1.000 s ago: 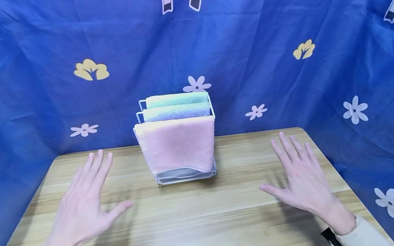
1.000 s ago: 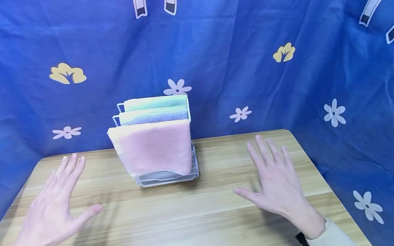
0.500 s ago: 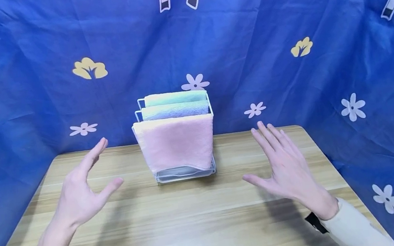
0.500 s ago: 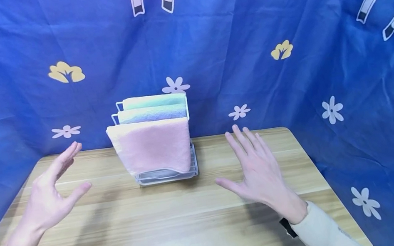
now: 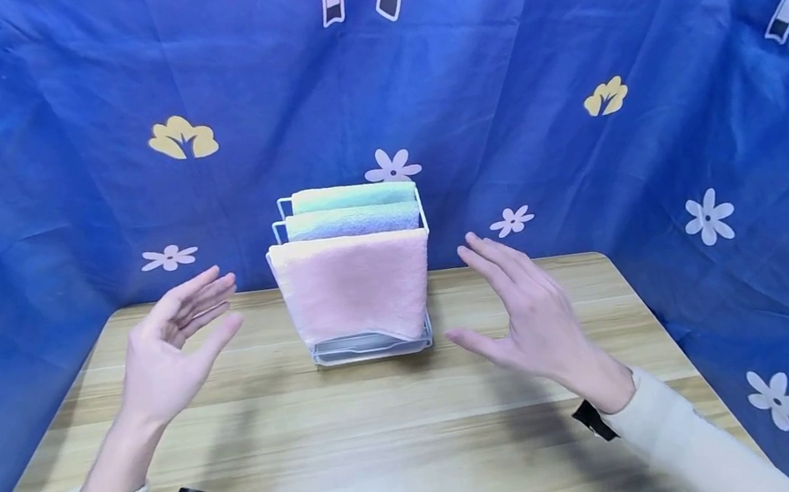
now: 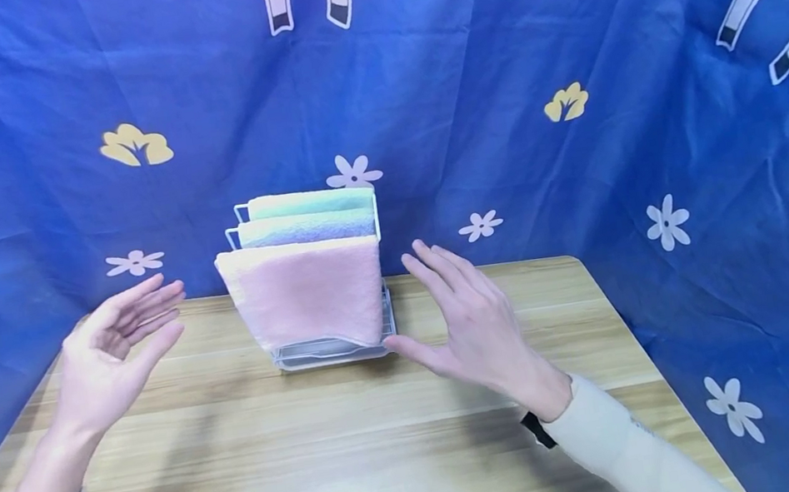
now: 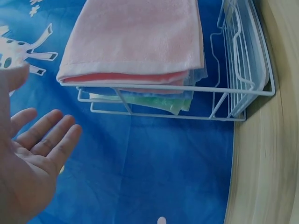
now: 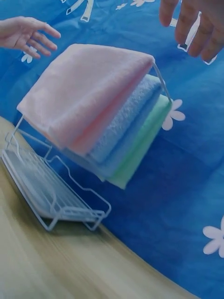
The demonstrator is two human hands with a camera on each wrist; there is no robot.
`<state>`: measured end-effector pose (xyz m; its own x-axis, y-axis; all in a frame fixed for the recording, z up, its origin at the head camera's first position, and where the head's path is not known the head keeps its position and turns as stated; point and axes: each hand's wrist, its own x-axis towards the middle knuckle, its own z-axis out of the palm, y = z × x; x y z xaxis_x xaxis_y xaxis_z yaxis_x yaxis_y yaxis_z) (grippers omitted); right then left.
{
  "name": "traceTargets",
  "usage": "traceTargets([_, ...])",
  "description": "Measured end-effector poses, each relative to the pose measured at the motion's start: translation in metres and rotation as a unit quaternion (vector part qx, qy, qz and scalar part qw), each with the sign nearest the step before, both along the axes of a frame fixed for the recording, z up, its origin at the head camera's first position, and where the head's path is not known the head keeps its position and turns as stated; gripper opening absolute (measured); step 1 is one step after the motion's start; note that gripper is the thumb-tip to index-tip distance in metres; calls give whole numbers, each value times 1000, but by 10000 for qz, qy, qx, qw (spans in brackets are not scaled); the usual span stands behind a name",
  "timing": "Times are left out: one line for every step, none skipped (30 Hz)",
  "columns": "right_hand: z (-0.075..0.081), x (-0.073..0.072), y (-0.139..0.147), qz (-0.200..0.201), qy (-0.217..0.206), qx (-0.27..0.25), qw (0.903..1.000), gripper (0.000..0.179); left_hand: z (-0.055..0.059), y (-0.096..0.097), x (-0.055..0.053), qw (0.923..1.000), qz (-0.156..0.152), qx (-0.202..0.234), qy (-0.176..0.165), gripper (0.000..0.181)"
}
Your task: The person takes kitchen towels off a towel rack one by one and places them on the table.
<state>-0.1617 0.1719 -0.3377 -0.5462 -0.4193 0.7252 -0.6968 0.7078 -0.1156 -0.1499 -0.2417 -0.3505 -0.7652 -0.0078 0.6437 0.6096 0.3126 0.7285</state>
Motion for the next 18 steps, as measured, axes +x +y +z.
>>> traceTargets([2, -2, -3, 71, 4, -86, 9999, 90, 0, 1, -1, 9999, 2, 100, -56, 59])
traceTargets([4, -3, -5, 133, 13, -158, 9998, 89, 0, 2, -2, 9998, 37, 153, -127, 56])
traceTargets([6, -5, -7, 199, 20, -223, 9995, 88, 0, 3, -4, 9995, 66, 219, -203, 53])
traceTargets([8, -7, -9, 267, 37, -277, 9993, 86, 0, 4, -5, 9991, 113, 274, -301, 51])
traceTargets([10, -9, -12, 336, 44, -330, 9989, 84, 0, 5, -6, 9986, 169, 308, -385, 49])
traceTargets([12, -12, -14, 412, 45, -373, 9984, 82, 0, 5, -7, 9983, 257, 265, -452, 47])
traceTargets([15, -14, -16, 500, 48, -403, 9979, 79, 0, 6, -9, 9978, 310, 263, -515, 45])
traceTargets([17, -17, -18, 597, 50, -422, 9973, 76, 0, 6, -11, 9972, 286, 372, -579, 44])
traceTargets([19, -19, -20, 700, 28, -446, 9965, 74, 0, 6, -13, 9966, 265, 469, -625, 42])
traceTargets([22, -22, -22, 810, -15, -465, 9956, 72, 0, 7, -15, 9959, 215, 578, -656, 40])
traceTargets([24, -25, -25, 917, -59, -485, 9946, 70, 0, 7, -17, 9952, 156, 688, -681, 39])
traceTargets([26, -27, -27, 1021, -102, -493, 9935, 69, -1, 7, -19, 9945, 110, 772, -693, 37])
traceTargets([28, -30, -29, 1104, -137, -494, 9926, 68, -1, 7, -21, 9938, 57, 853, -709, 36])
traceTargets([30, -33, -31, 1175, -170, -498, 9917, 67, -1, 7, -23, 9934, 32, 890, -723, 35])
traceTargets([32, -35, -33, 1234, -190, -492, 9910, 65, -2, 6, -25, 9937, 49, 854, -727, 34])
traceTargets([33, -38, -35, 1283, -185, -477, 9904, 63, -2, 6, -26, 9935, 30, 863, -743, 33])
traceTargets([34, -40, -36, 1320, -157, -459, 9901, 62, -2, 7, -28, 9936, 46, 833, -758, 32])
traceTargets([35, -42, -38, 1351, -126, -440, 9898, 60, -3, 7, -30, 9938, 57, 794, -774, 32])
